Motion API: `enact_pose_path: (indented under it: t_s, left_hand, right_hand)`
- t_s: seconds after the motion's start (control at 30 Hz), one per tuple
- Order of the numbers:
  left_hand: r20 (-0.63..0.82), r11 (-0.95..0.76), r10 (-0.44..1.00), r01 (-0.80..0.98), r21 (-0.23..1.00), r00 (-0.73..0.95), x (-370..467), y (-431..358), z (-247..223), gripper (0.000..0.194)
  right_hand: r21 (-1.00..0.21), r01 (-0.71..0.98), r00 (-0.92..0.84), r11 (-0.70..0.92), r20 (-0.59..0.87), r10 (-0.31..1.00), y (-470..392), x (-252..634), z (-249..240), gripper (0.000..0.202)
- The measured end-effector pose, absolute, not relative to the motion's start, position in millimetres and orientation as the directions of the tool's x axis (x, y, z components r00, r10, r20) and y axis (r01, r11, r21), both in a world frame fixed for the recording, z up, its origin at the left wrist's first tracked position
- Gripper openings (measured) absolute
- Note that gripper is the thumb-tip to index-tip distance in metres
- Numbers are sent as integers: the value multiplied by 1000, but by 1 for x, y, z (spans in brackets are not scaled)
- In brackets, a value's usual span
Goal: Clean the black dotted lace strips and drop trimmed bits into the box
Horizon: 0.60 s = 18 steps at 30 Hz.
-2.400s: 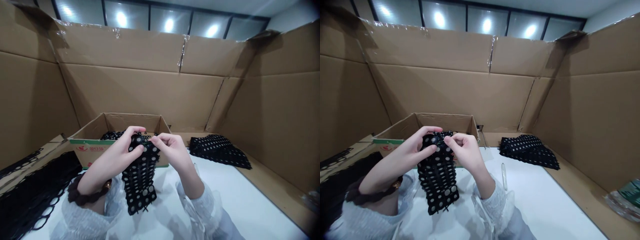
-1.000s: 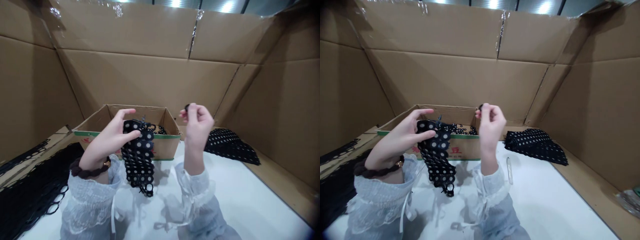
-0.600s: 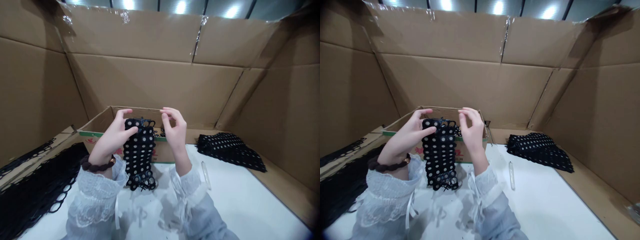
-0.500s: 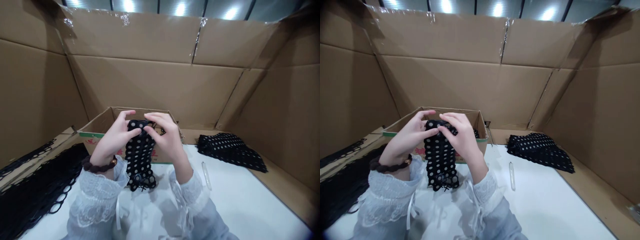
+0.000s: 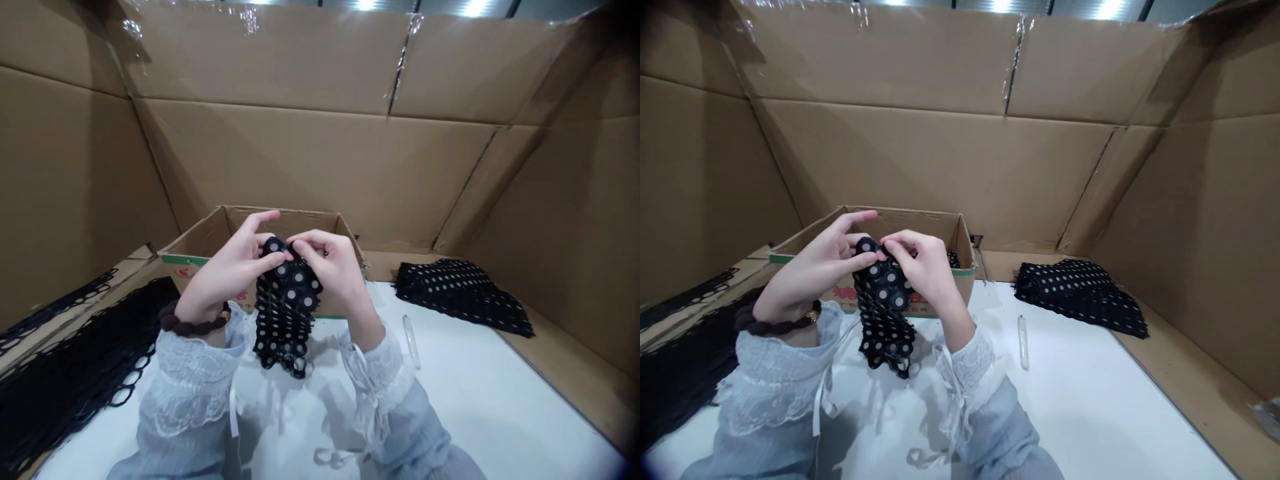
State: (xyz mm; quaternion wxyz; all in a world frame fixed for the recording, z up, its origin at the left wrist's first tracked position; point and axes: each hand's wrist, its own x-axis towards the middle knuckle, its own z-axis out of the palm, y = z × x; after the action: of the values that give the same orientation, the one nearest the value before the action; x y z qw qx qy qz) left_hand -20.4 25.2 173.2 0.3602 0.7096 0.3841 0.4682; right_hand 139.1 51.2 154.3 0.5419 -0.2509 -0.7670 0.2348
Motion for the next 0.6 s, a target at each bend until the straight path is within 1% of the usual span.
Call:
enact_pose_path:
  t_s: [0.03,0.1,0.17,0.2,0.23,0.3,0.37,0.4,0.43,0.47,0.5,0.53,0.57,0.6]
  left_hand:
    - [379,-440,884,219,871,273,-21,25,173,64]
    - [359,-419,899,256,871,249,-24,25,174,61]
    - [343,-382,923,295,876,177,-30,25,174,54]
    - [343,-366,931,308,878,127,-32,25,174,50]
    - [345,-351,935,317,881,77,-34,26,175,47]
    - [358,-332,934,335,882,-16,-35,28,175,40]
    - [383,-333,921,368,868,-70,-33,32,173,36]
    - [400,-340,913,395,853,-77,-31,34,172,34]
    - [415,-349,907,423,836,-73,-29,37,171,32]
    - [428,-358,902,449,819,-62,-26,39,169,30]
    - [434,-362,900,469,806,-51,-24,41,168,31]
    - [432,-360,901,480,800,-46,-23,42,166,32]
    - [426,-356,904,477,804,-44,-21,44,165,34]
    - [416,-354,909,462,813,-35,-20,44,164,36]
  right_hand:
    - [-648,121,-208,752,724,658,52,142,156,21]
    - [-666,105,33,738,744,667,55,152,158,25]
    - [-676,121,283,726,725,628,63,164,158,30]
    - [-683,147,349,716,713,608,70,169,156,31]
    - [-688,185,376,702,709,596,78,173,152,31]
    - [-686,289,313,667,727,611,95,174,142,29]
    - [-651,466,149,600,726,671,110,168,130,26]
    - [-630,555,57,543,680,731,114,164,126,25]
    - [-612,613,18,500,643,765,115,160,124,25]
    - [-599,633,5,491,638,770,113,156,124,26]
    - [-594,609,1,526,663,748,108,153,126,28]
    - [-593,540,-12,598,705,709,102,150,130,29]
    - [-596,427,-45,680,737,674,94,147,135,30]
    - [-606,304,-137,735,736,663,85,145,139,29]
